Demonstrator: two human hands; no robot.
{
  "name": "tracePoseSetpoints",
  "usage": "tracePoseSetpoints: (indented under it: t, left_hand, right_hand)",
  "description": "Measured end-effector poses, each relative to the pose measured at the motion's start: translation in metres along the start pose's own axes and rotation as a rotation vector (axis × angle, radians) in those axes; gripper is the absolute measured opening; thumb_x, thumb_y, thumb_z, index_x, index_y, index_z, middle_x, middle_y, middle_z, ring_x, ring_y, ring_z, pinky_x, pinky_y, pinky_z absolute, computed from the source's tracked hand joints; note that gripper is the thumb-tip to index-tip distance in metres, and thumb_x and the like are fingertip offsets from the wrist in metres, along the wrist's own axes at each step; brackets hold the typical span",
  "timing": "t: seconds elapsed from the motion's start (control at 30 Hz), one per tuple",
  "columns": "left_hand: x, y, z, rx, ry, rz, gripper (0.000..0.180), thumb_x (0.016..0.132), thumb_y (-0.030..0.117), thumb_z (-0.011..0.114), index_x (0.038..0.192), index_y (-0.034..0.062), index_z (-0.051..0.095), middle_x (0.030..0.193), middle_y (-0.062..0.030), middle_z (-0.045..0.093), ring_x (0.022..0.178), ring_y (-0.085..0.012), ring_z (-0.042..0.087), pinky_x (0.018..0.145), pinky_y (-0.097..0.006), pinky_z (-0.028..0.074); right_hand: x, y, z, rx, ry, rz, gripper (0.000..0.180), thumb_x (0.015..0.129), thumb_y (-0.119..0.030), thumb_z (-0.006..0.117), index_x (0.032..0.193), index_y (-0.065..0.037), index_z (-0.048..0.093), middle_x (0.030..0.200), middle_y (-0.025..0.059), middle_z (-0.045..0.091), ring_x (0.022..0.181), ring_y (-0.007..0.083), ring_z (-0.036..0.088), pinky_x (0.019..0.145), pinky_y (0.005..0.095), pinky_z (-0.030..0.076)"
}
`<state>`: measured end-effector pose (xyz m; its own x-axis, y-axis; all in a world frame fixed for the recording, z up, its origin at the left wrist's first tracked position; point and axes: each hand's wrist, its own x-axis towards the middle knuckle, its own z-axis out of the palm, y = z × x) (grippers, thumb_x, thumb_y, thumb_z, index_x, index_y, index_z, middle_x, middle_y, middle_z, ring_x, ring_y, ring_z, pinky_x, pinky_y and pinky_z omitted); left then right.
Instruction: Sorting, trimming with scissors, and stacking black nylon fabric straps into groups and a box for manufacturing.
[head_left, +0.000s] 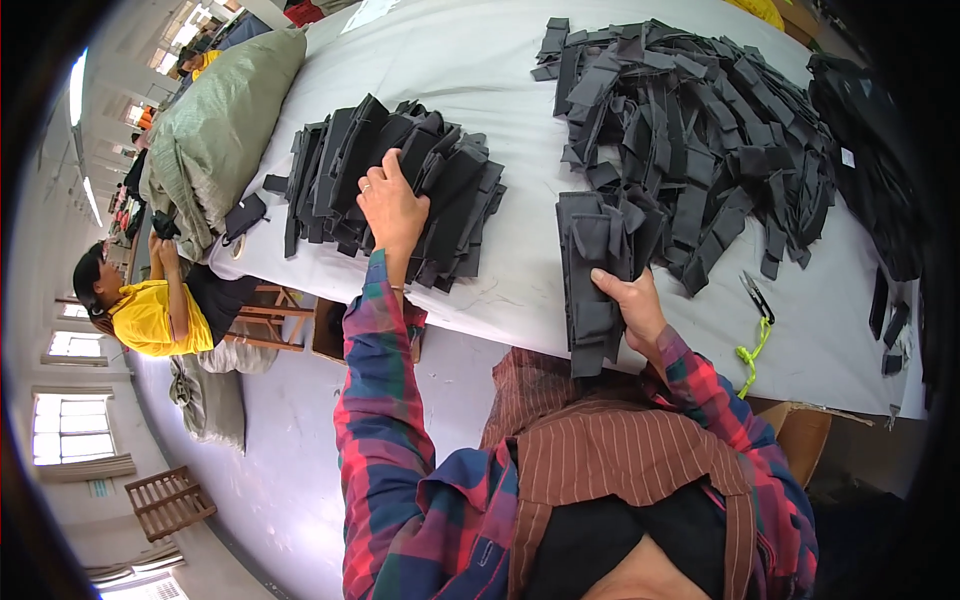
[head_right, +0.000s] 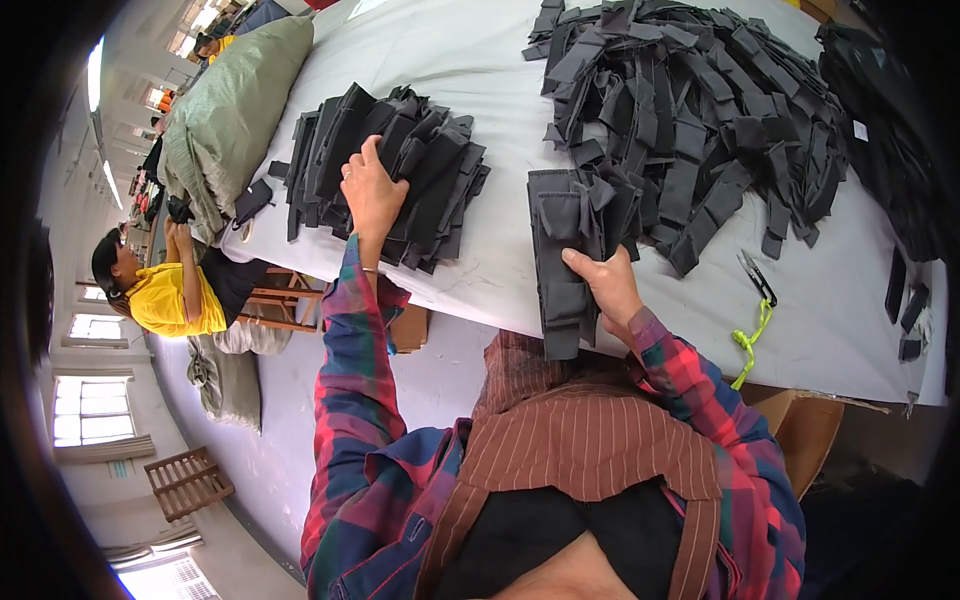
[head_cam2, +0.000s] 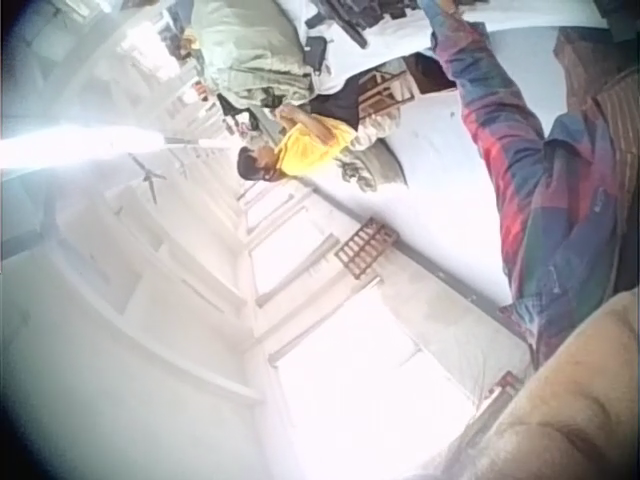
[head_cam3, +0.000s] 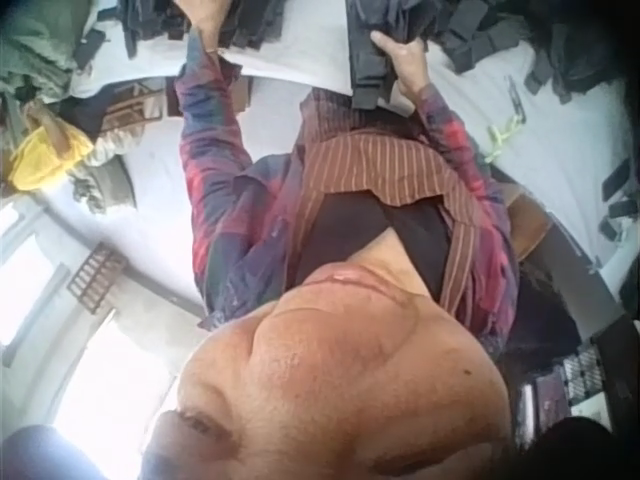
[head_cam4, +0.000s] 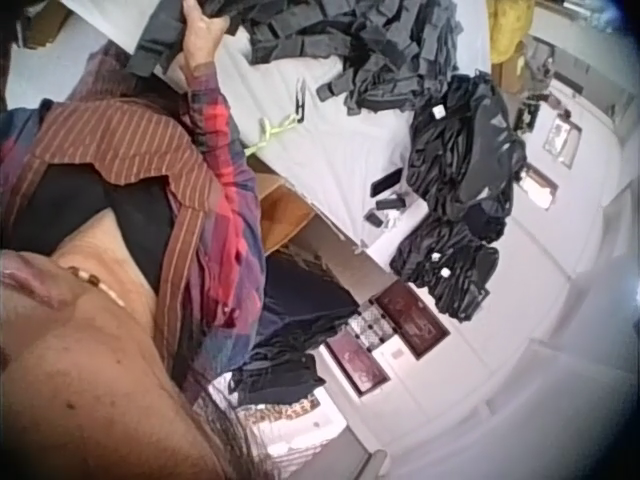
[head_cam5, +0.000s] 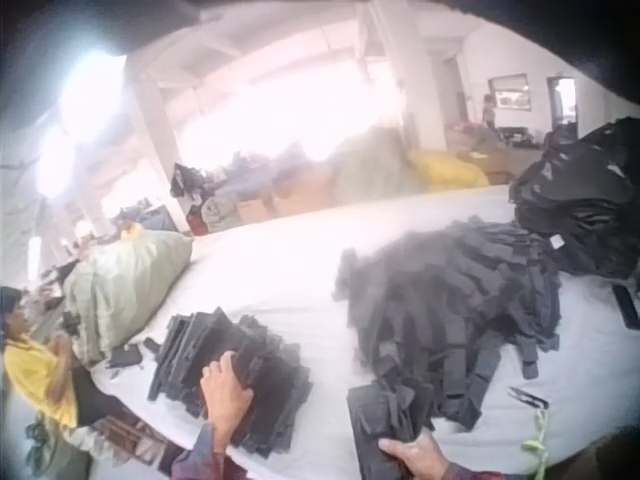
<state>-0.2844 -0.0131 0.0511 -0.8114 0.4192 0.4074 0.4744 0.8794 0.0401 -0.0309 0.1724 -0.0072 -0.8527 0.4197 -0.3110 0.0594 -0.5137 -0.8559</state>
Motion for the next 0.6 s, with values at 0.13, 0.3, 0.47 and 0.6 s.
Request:
tracePoseSetpoints:
  t: [0.13, 0.3, 0.47, 0.6]
  left_hand:
    - [-0.007, -0.024, -0.019, -0.37, -0.049, -0.095, 0.048, 0.065, 0.009, 0.071, 0.109, 0.0035, 0.053, 0.092, -0.0142, 0.063, 0.081, -0.0257, 0.061, 0.07, -0.037, 0.048]
    - [-0.058, 0.056, -0.043, -1.589, -0.601, -0.385, 0.019, 0.079, 0.007, 0.065, 0.096, 0.0001, 0.06, 0.086, -0.0047, 0.063, 0.073, -0.0101, 0.058, 0.067, -0.026, 0.049]
    - [-0.115, 0.093, -0.008, -1.439, -0.247, -0.195, 0.04, 0.087, 0.013, 0.055, 0.121, -0.002, 0.041, 0.114, -0.0126, 0.05, 0.104, -0.0204, 0.049, 0.092, -0.031, 0.037]
    - [-0.11, 0.116, -0.012, -1.169, -0.32, 0.143, 0.061, 0.087, 0.013, 0.052, 0.135, -0.0055, 0.018, 0.133, -0.0194, 0.031, 0.122, -0.0282, 0.035, 0.104, -0.035, 0.025]
  right_hand:
    - [0.003, -0.011, 0.018, 0.017, -0.022, -0.048, 0.037, 0.079, -0.008, 0.066, 0.112, 0.002, 0.055, 0.103, 0.0073, 0.061, 0.09, 0.0147, 0.058, 0.081, 0.0291, 0.046]
    - [0.023, -0.007, 0.031, -0.287, 0.09, -0.108, 0.037, 0.08, -0.013, 0.066, 0.112, 0.002, 0.055, 0.106, 0.0068, 0.061, 0.092, 0.0139, 0.057, 0.08, 0.0271, 0.045]
    - [0.005, -0.013, 0.055, 0.354, -0.274, 0.154, 0.043, 0.085, -0.026, 0.062, 0.121, -0.003, 0.051, 0.109, 0.0041, 0.059, 0.095, 0.0153, 0.057, 0.085, 0.029, 0.045]
    - [0.015, -0.028, 0.042, 0.181, -0.248, 0.148, 0.042, 0.081, -0.02, 0.065, 0.118, -0.004, 0.053, 0.109, 0.0053, 0.059, 0.096, 0.0156, 0.057, 0.082, 0.0295, 0.047]
